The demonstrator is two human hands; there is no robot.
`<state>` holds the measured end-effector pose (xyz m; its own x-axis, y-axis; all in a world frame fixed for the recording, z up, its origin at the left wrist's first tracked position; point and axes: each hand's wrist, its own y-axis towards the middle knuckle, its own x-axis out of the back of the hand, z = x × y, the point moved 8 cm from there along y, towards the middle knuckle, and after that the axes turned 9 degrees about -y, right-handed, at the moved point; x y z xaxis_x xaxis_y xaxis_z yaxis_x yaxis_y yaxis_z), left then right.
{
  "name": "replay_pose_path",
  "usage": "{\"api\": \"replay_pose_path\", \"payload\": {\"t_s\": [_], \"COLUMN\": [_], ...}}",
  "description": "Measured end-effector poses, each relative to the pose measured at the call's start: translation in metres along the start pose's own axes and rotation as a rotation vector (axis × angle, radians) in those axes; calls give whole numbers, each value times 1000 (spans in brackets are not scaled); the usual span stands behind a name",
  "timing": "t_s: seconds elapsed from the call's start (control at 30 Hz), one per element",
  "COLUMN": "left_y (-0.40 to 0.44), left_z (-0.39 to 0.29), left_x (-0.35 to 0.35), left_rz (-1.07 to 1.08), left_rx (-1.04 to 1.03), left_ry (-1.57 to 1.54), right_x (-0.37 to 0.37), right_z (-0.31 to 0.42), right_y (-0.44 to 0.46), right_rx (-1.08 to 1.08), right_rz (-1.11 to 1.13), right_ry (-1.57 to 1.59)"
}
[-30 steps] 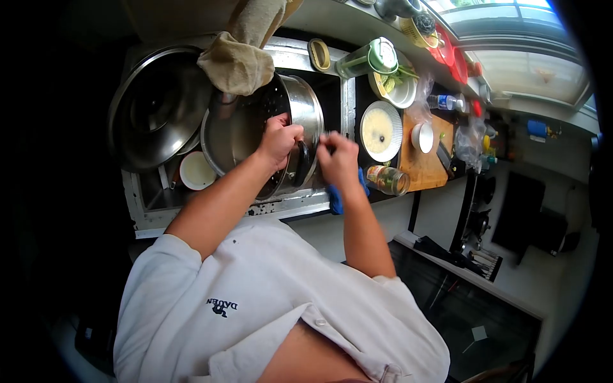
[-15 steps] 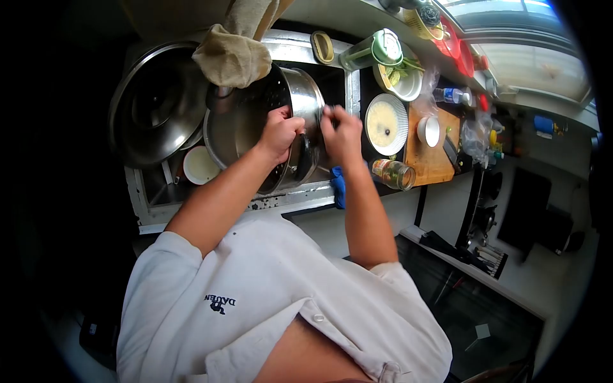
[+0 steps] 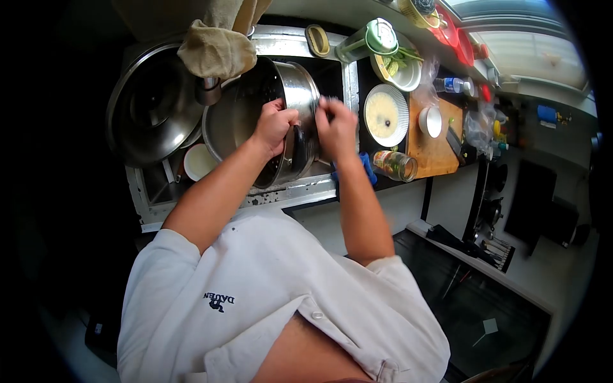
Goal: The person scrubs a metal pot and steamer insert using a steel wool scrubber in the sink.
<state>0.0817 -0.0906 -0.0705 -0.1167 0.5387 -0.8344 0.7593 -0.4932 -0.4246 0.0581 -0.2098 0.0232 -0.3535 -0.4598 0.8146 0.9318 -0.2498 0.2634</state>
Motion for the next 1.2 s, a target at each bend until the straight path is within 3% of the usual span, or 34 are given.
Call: {"api": "replay_pose_path", "payload": {"t_s": [0.07, 0.13, 0.27, 0.33, 0.37, 0.5, 0.53, 0.7, 0.83, 1.07, 1.2], "left_y": [10, 11, 32, 34, 38, 22, 11, -43, -62, -88, -105], "left_z": [3, 10, 5, -5, -9, -4, -7, -3, 26, 32, 31], "left_x": [7, 8, 4, -26, -24, -22, -32, -58, -65, -55, -59], "left_rz": [38, 52, 29, 49, 14, -87, -27, -38, 249, 415, 457], "left_rx": [-28, -10, 46, 371, 413, 241, 160, 126, 123, 71, 34], "left_ry": [55, 77, 18, -158, -83, 49, 88, 196, 303, 614, 753], "right_x": [9, 13, 15, 20, 22, 32, 35, 70, 79, 83, 92], "right_z": [-3, -1, -16, -16, -16, -22, -24, -18, -16, -10, 6], "right_y": [-59, -109, -110, -108, -107, -118, -123, -129, -132, -135, -126], "right_rx": [-35, 2, -74, -65, -47, -68, -81, -87, -35, -28, -22], "right_rz": [29, -123, -142, -126, -117, -164, -196, -232, -262, -260, -280], "right_ry": [11, 13, 135, 193, 221, 311, 342, 357, 373, 448, 306]}}
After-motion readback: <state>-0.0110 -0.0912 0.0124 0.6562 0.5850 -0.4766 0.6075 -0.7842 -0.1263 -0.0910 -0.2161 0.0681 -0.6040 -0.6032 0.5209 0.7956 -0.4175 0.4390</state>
